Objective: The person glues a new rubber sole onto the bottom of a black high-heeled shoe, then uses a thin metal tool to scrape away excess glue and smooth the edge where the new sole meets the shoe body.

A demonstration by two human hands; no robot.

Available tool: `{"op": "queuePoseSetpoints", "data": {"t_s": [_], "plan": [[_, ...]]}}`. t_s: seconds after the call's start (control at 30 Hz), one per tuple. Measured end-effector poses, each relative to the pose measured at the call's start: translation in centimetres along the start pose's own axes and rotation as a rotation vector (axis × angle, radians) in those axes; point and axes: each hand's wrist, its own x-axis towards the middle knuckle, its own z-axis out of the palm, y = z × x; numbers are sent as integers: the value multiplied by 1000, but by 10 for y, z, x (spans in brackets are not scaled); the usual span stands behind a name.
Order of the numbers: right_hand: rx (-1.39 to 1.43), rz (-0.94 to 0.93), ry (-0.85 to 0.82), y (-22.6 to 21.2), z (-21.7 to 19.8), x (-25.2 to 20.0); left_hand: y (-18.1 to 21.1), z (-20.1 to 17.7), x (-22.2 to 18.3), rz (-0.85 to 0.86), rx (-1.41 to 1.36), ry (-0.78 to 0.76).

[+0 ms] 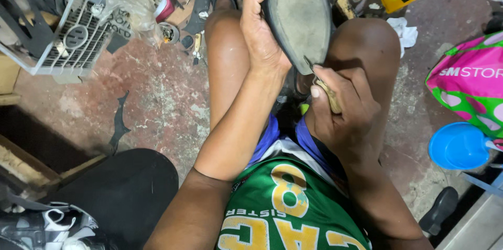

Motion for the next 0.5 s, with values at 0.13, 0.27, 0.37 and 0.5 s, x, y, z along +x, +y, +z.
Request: {"op": "queuePoseSetpoints", "data": {"t_s": [0.13,0.27,0.37,0.5], "plan": [[17,-51,54,4,9,-1,3,3,-5,43,1,-40],[8,-46,35,4,12,-1,4,7,-10,104,35,-38],[-5,-69,48,4,15,0,3,7,-12,129,40,-35],[-8,-73,64,4,18,2,-1,8,-12,110,-4,29]]}}
